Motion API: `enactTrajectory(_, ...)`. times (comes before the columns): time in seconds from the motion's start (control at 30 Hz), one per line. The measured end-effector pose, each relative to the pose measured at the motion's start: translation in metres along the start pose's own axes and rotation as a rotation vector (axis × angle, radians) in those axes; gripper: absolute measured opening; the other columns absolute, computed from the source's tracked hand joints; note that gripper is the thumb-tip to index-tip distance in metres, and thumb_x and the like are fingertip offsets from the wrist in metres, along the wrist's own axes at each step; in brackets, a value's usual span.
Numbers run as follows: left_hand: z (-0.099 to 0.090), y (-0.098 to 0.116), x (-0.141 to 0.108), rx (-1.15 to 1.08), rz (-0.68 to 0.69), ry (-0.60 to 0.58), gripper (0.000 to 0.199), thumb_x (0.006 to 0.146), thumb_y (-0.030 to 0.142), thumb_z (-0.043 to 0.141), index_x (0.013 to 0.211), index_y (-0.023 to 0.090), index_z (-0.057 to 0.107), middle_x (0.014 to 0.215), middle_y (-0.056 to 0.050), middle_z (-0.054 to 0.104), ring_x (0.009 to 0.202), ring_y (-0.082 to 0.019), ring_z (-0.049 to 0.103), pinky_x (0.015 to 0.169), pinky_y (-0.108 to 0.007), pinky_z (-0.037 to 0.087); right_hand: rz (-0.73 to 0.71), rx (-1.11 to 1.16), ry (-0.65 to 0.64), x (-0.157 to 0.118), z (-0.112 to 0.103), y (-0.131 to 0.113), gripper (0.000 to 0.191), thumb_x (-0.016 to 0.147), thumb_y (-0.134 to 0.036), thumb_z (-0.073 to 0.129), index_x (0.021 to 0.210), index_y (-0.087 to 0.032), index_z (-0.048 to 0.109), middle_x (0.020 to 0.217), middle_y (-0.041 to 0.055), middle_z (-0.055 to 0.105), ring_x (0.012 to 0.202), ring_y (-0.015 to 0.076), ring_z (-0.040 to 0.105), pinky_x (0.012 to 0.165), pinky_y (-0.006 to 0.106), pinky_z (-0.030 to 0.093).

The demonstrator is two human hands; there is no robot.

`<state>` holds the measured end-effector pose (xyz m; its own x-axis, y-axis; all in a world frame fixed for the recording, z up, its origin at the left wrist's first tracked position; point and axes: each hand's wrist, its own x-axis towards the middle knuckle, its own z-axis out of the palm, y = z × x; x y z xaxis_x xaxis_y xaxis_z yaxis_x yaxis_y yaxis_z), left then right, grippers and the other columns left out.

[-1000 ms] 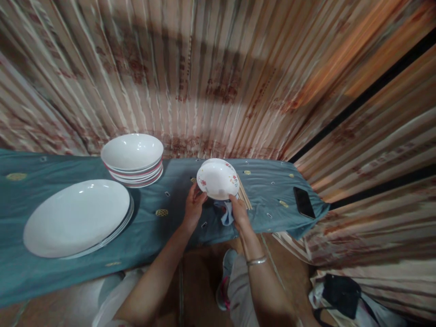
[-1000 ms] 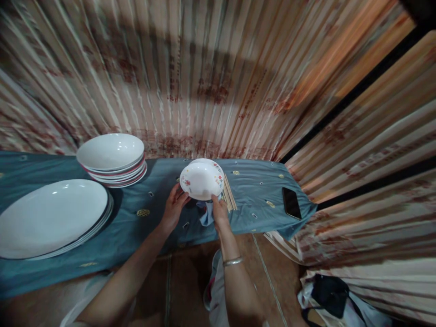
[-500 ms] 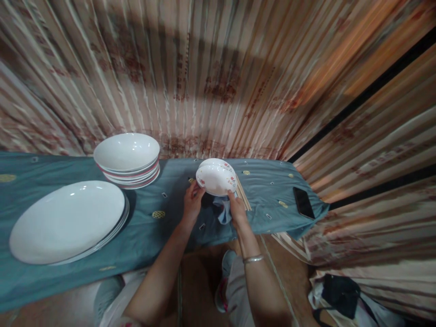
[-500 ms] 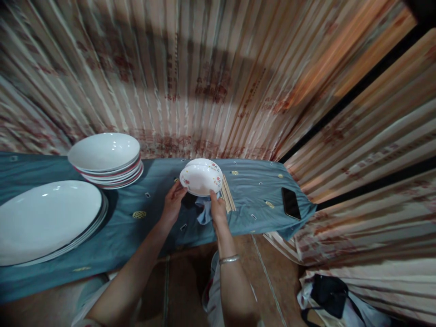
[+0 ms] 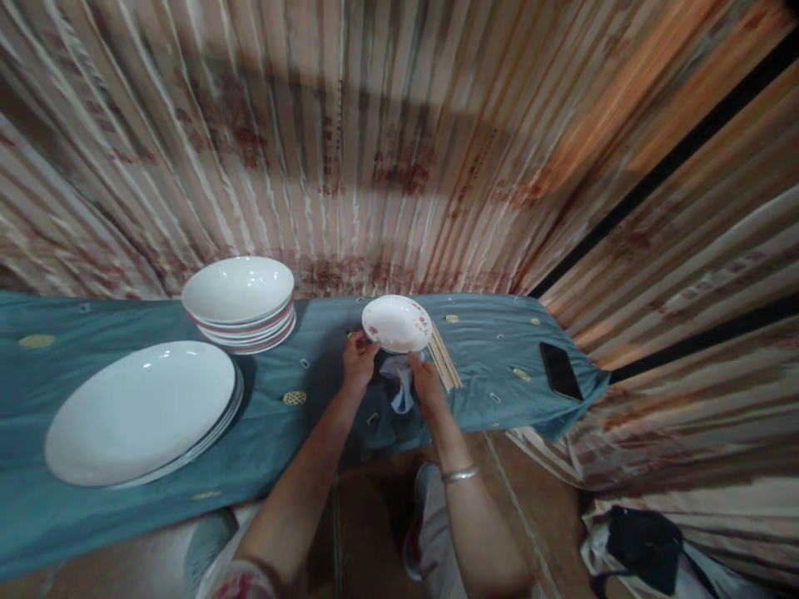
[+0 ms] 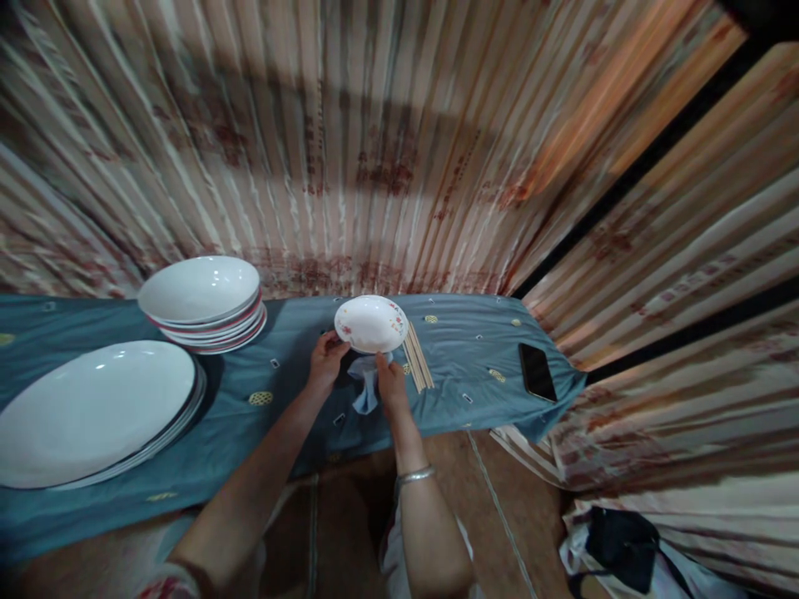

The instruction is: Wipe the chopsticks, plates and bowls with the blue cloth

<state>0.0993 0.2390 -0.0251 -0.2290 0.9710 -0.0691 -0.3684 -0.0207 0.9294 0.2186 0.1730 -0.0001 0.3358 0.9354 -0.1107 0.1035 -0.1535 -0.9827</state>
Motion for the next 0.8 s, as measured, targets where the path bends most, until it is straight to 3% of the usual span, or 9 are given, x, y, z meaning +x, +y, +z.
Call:
enactTrajectory(0.1,0.000,-0.001,0.004,0.060,0.006,-0.005,0.034,0.056,0.024,0.074,0.087,0.019,0.061,0.088,-0.002,0.064,0.076,-0.016,0.062,0.080,-0.034,0.049,0.094,-0.014,0.033,-0.003,-0.001,-0.004,0.036,0.075,-0.057,0.054,0.061,-0.024,0.057,0.056,0.0007,0.059,0.059,0.0194,0.058,0.054,0.029,0.044)
enactTrajectory(0.23,-0.002,0.000,0.002,0.091,0.014,-0.035,0.031,0.058,0.026,0.073,0.086,0.019,0.063,0.087,-0.002,0.064,0.079,-0.017,0.062,0.080,-0.034,0.049,0.055,-0.067,0.034,-0.006,0.000,-0.004,0.035,0.077,-0.055,0.053,0.060,-0.025,0.056,0.055,-0.0004,0.058,0.061,0.0187,0.057,0.056,0.029,0.044)
enactTrajectory(0.4,-0.013,0.007,-0.022,0.071,-0.011,-0.018,0.030,0.059,0.025,0.071,0.088,0.020,0.064,0.094,-0.003,0.065,0.080,-0.017,0.062,0.082,-0.035,0.048,0.018,-0.061,-0.036,-0.013,0.013,-0.003,0.037,0.077,-0.056,0.052,0.060,-0.024,0.057,0.051,-0.0007,0.056,0.057,0.0174,0.053,0.052,0.027,0.040)
enactTrajectory(0.57,-0.041,0.021,-0.051,0.083,0.046,-0.001,0.029,0.066,0.026,0.068,0.093,0.020,0.064,0.097,-0.004,0.066,0.089,-0.019,0.061,0.089,-0.037,0.047,0.034,0.018,-0.204,-0.031,0.038,-0.014,0.040,0.072,-0.057,0.054,0.063,-0.018,0.058,0.052,-0.0027,0.053,0.052,0.0125,0.046,0.050,0.024,0.035)
enactTrajectory(0.8,-0.088,0.054,-0.081,0.281,0.192,0.008,0.028,0.072,0.026,0.064,0.101,0.022,0.064,0.103,-0.006,0.063,0.097,-0.021,0.059,0.094,-0.039,0.044,0.030,0.042,-0.353,-0.055,0.077,-0.017,0.042,0.069,-0.059,0.057,0.060,-0.017,0.055,0.048,-0.0052,0.048,0.049,0.0089,0.040,0.046,0.021,0.029)
